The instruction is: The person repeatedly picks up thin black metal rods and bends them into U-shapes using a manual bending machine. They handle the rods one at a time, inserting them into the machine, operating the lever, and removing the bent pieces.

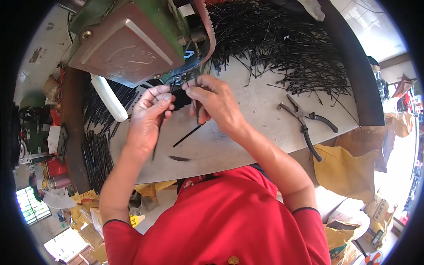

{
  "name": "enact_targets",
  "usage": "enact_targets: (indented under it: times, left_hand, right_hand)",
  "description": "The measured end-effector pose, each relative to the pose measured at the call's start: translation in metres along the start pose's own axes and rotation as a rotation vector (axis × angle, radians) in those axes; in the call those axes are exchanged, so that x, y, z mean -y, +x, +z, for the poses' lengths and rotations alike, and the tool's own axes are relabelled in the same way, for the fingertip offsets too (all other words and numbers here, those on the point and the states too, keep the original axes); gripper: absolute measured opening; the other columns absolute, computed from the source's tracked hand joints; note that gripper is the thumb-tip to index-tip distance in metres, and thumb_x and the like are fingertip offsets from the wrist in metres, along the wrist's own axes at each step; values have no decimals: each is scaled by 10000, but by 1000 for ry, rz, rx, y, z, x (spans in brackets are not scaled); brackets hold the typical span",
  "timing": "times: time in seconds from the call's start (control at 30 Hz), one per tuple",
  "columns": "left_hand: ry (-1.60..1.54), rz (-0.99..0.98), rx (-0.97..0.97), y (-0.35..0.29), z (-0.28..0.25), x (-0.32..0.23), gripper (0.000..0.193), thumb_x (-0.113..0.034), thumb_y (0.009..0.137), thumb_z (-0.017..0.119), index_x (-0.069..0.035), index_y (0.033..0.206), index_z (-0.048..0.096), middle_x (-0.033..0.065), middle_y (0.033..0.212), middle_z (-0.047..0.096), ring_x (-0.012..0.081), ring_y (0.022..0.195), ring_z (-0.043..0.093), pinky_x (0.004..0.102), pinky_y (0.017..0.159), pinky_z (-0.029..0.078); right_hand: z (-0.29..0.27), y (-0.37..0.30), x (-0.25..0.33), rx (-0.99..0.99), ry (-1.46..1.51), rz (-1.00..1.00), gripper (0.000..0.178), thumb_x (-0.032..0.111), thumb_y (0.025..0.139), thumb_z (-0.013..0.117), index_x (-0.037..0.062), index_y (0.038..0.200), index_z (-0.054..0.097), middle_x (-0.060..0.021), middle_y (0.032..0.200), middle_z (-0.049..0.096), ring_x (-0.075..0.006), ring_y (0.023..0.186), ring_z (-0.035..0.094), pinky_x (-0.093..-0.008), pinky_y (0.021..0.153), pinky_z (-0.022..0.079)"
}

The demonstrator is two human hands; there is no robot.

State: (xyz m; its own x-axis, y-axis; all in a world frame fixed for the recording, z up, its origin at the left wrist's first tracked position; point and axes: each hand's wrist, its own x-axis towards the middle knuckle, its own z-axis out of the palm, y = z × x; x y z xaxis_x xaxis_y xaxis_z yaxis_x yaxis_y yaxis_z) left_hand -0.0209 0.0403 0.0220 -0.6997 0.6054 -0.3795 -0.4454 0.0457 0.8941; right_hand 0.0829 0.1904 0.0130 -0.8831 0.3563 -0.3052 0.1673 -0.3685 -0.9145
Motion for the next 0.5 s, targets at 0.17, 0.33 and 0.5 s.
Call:
enact_targets:
  times: [0.17, 0.33, 0.5]
  left_hand:
    - [-327, 76, -84, 9, 12, 26, 360, -54, 896, 606, -11, 1246, 532, 40, 952, 623, 93, 812, 573, 216, 695, 474]
    - [-316, 126, -107, 12, 18, 33, 344, -32, 901, 588, -1, 1239, 532, 42, 952, 626, 87, 798, 572, 218, 692, 479]
    - [-290, 140, -71, 11, 19, 33, 321, -54, 919, 568, -3, 1234, 536, 35, 938, 628, 70, 759, 559, 202, 660, 461]
  right_hand:
    - [8, 13, -11, -13, 58, 14, 226, 181, 863, 562, -3, 992, 583, -68, 609, 592, -103, 401, 505, -224, 375, 352]
    - [11, 9, -8, -27, 6, -39, 227, 169, 866, 556, -14, 1000, 560, -69, 636, 599, -105, 403, 513, -226, 366, 353]
    - [16, 7, -5, -42, 0, -70, 218, 149, 872, 548, -19, 1011, 556, -71, 658, 606, -104, 408, 516, -233, 361, 358]
